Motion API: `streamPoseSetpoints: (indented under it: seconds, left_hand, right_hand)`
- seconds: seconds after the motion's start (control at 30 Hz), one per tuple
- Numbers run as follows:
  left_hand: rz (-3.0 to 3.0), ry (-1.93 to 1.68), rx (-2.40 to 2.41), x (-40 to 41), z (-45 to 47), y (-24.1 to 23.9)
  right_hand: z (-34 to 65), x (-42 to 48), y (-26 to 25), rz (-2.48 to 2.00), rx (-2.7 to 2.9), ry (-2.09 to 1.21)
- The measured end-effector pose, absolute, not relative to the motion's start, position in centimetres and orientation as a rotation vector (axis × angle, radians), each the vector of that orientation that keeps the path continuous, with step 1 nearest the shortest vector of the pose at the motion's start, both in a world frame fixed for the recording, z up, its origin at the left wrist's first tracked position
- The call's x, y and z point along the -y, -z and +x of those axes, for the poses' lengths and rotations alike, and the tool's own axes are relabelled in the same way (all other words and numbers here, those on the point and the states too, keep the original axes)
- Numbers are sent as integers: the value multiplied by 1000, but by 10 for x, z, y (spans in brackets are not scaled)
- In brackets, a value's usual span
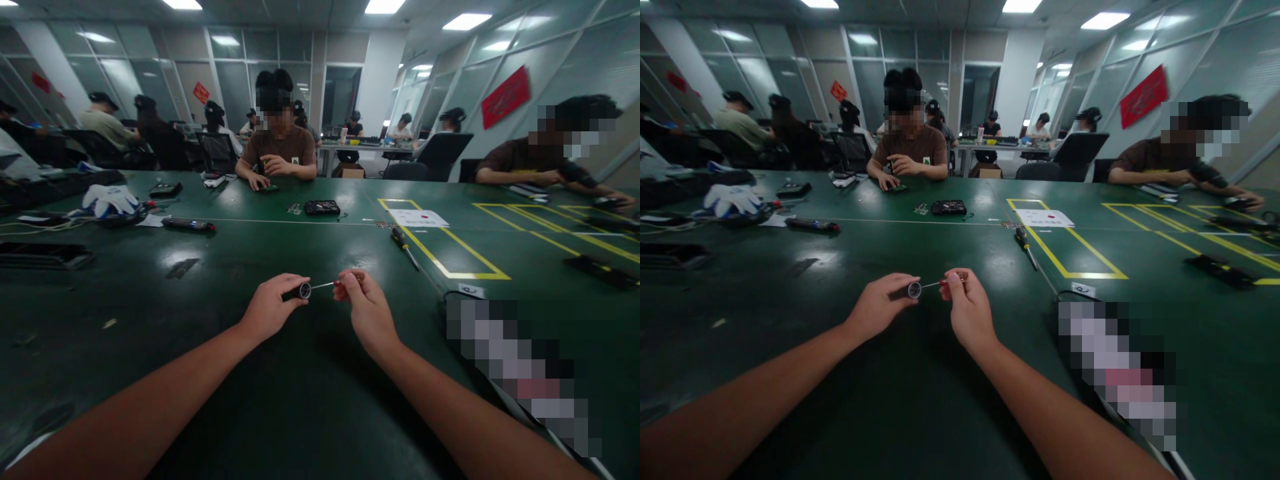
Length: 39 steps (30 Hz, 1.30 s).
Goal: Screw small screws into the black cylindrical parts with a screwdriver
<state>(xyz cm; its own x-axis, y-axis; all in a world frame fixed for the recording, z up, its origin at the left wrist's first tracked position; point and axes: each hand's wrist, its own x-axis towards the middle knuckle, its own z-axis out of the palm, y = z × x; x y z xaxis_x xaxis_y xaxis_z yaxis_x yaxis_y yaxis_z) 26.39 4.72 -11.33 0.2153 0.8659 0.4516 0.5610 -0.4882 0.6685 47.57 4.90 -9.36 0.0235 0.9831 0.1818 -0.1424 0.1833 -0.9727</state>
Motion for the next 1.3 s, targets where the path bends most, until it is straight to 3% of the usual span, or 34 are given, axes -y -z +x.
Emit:
streamPoseSetpoints:
  seconds: [0.13,0.4,0.73,1.03,1.3]
  left_hand:
    - [2160,-1191,-1347,-46,265,111]
    - [2110,-1159,-1391,-44,266,107]
    - [2112,-1171,-1385,-43,266,106]
    - [2120,-1145,-1392,-46,265,113]
    - [2122,-1153,-1390,-45,266,109]
  right_hand:
    - [488,-66,91,-989,718,-1701]
    - [487,-66,96,-896,949,-1310]
    - [485,-57,91,-908,1337,-1094]
    - [486,-47,79,-907,1477,-1109]
    - [485,-56,88,-919,1232,-1147]
